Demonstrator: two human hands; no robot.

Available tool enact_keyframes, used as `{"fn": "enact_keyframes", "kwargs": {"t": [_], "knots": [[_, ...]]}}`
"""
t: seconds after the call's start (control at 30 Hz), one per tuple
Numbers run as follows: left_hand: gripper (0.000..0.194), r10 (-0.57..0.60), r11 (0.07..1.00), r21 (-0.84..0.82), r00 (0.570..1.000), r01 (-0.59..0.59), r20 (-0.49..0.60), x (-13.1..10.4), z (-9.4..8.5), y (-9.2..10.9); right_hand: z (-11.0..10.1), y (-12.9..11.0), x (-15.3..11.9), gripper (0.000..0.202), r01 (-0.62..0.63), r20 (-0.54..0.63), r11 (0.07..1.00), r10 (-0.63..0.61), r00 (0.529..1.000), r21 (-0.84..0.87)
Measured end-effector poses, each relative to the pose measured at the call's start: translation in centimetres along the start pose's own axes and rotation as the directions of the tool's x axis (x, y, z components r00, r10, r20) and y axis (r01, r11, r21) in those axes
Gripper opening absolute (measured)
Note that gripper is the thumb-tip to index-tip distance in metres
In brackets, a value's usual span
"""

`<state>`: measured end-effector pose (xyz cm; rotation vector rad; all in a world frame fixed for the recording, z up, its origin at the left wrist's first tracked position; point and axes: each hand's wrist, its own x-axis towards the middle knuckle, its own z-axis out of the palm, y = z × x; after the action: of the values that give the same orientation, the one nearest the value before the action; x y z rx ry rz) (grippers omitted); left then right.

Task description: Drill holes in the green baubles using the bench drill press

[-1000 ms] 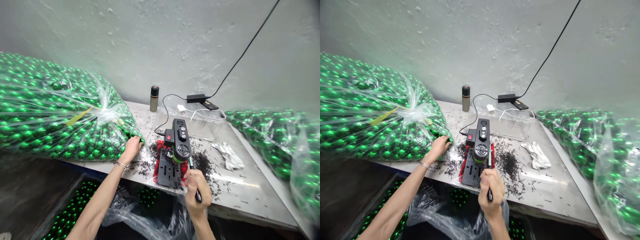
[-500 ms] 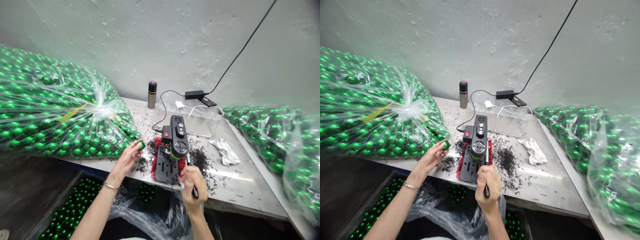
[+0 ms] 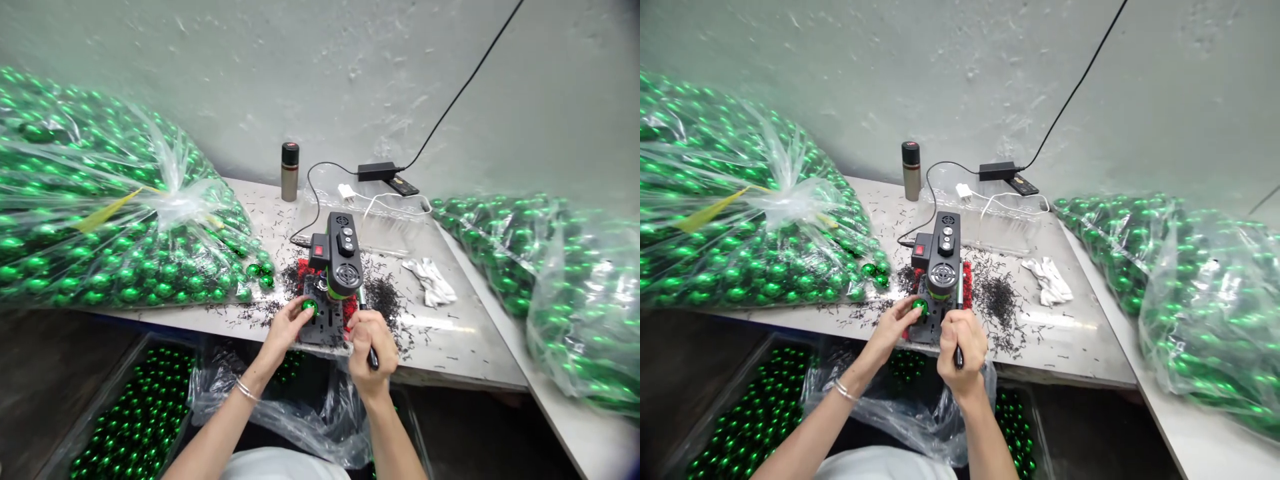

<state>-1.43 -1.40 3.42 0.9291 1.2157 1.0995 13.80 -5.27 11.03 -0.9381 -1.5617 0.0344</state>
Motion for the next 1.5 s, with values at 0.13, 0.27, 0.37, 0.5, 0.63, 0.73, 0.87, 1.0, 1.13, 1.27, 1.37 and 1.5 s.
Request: {"fn": "enact_keyframes", "kwargs": {"t": [0.13, 0.27, 0.37, 0.5, 0.63, 0.73, 0.87, 1.0, 1.13, 1.27, 1.37, 1.5], "knots": [[0.037, 0.266, 0.87, 0.438, 0.963, -0.226, -0.032, 0.3, 1.3, -1.3, 0.0, 0.0, 0.0, 0.024, 0.016, 0.002, 1.0, -0.016, 1.0, -0.015], [0.033, 0.461, 0.675, 0.624, 0.885, -0.394, 0.06, 0.5, 1.4, -1.9, -0.1, -0.1, 0.0, 0.023, 0.018, 0.015, 1.0, -0.018, 1.0, -0.023], [0.03, 0.538, 0.585, 0.645, 0.83, -0.491, 0.144, 0.7, 1.4, -2.2, -0.1, -0.1, -0.2, 0.022, 0.014, 0.013, 1.0, -0.014, 1.0, -0.022], [0.029, 0.559, 0.558, 0.64, 0.809, -0.528, 0.18, 1.0, 1.4, -2.3, -0.2, 0.3, -0.7, 0.021, 0.013, 0.019, 1.0, -0.013, 1.0, -0.008], [0.031, 0.548, 0.559, 0.626, 0.809, -0.543, 0.212, 1.1, 1.4, -2.4, -0.1, 1.3, -1.9, 0.023, 0.053, 0.037, 0.998, -0.052, 0.998, -0.034], [0.032, 0.547, 0.557, 0.624, 0.807, -0.548, 0.221, 1.1, 1.3, -2.4, 0.3, 2.1, -3.0, 0.024, 0.083, 0.041, 0.994, -0.08, 0.996, -0.076], [0.032, 0.54, 0.551, 0.636, 0.812, -0.541, 0.223, 1.0, 1.4, -2.3, 1.0, 3.1, -4.2, 0.026, 0.099, -0.021, 0.99, -0.101, 0.995, -0.097], [0.031, 0.541, 0.545, 0.64, 0.81, -0.542, 0.225, 0.9, 1.5, -2.2, 1.3, 3.7, -4.9, 0.026, 0.103, -0.053, 0.99, -0.108, 0.993, -0.097], [0.032, 0.544, 0.535, 0.645, 0.807, -0.546, 0.232, 0.9, 1.4, -2.1, 1.4, 3.9, -5.3, 0.026, 0.106, -0.07, 0.991, -0.112, 0.991, -0.085], [0.031, 0.544, 0.532, 0.643, 0.804, -0.551, 0.24, 0.9, 1.5, -2.1, 1.5, 4.1, -5.5, 0.027, 0.108, -0.075, 0.991, -0.114, 0.991, -0.077], [0.029, 0.547, 0.538, 0.636, 0.804, -0.553, 0.235, 0.9, 1.5, -2.1, 1.7, 4.6, -5.7, 0.027, 0.115, -0.071, 0.991, -0.119, 0.99, -0.067], [0.03, 0.547, 0.556, 0.623, 0.807, -0.55, 0.225, 0.9, 1.5, -2.2, 1.8, 5.0, -5.9, 0.025, 0.176, -0.01, 0.979, -0.178, 0.984, -0.104]]}}
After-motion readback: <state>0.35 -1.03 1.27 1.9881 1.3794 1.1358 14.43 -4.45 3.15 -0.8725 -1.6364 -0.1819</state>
